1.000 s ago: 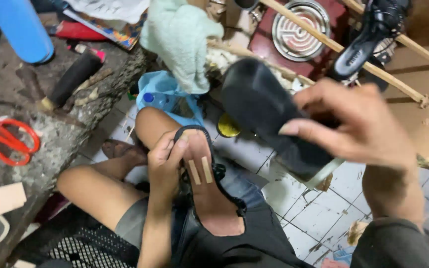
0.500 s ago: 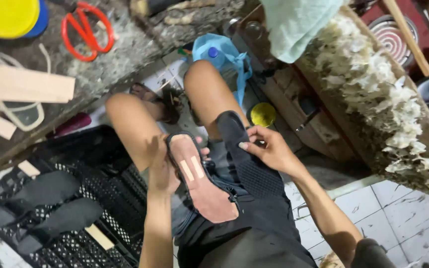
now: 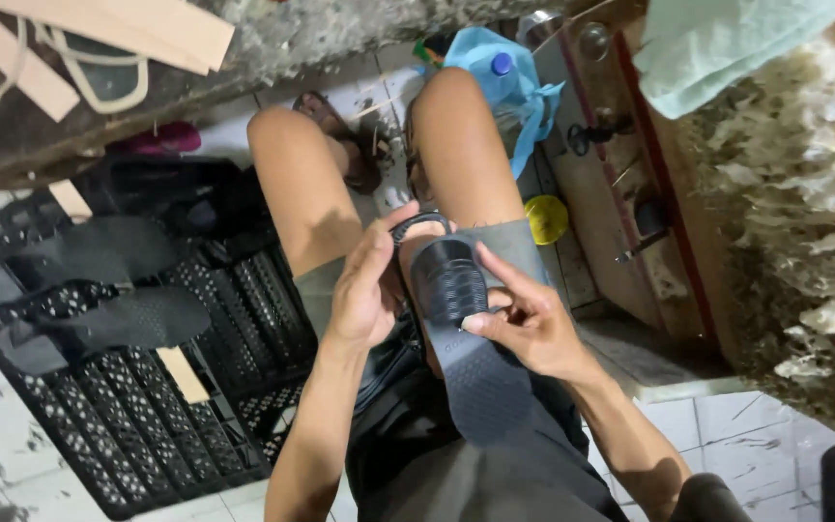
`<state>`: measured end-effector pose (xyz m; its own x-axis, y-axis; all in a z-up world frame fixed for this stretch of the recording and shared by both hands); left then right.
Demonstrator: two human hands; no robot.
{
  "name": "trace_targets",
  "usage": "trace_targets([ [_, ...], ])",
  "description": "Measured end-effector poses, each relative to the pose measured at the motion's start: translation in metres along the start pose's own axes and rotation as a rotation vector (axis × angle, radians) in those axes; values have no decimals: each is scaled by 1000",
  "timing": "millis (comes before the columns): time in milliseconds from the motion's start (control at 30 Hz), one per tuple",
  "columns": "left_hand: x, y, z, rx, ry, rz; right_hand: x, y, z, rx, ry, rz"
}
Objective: Assembling sandals by attaching soles to uppers and using a hammer to secure the bond.
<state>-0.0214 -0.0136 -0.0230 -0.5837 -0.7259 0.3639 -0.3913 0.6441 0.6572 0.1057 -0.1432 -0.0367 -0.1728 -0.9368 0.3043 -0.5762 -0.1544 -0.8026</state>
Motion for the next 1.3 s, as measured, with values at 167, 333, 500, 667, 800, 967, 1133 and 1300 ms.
trace_targets([
  [167, 15, 1, 2, -20, -51, -94, 0, -4, -17, 79, -74, 70],
  [333, 19, -2, 8, -62, -54, -157, 0, -13, -26, 82, -100, 108],
  [500, 23, 2, 3, -55, -67, -145, -3, -28, -35, 90, -94, 132],
  [667, 24, 4, -3, -41, -84, -162, -2, -25, -31, 59, -137, 170],
  [800, 23, 4, -3, -65, -81, -176, 2, -12, -18, 44, -140, 175],
  [967, 24, 0, 0, -35, -93, -157, 2, -11, -20, 27, -144, 177],
  [1133, 23, -1, 3, -44, -104, -145, 3, -8, -17, 20, -144, 174],
  [1300, 23, 2, -1, -26, -110, -135, -1, -16, -25, -7, -139, 166],
])
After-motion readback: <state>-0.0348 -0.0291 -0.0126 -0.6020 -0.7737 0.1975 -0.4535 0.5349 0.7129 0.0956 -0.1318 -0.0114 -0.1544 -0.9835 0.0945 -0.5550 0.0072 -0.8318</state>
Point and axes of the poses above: each hand's wrist, its own x-axis away from the middle knuckle, its own z-axis out of the back of the hand, y = z × x, the point moved 2 cm from there along -x, towards the middle knuckle, and after that the axes turned 7 degrees about -x, right-handed, at the moved point
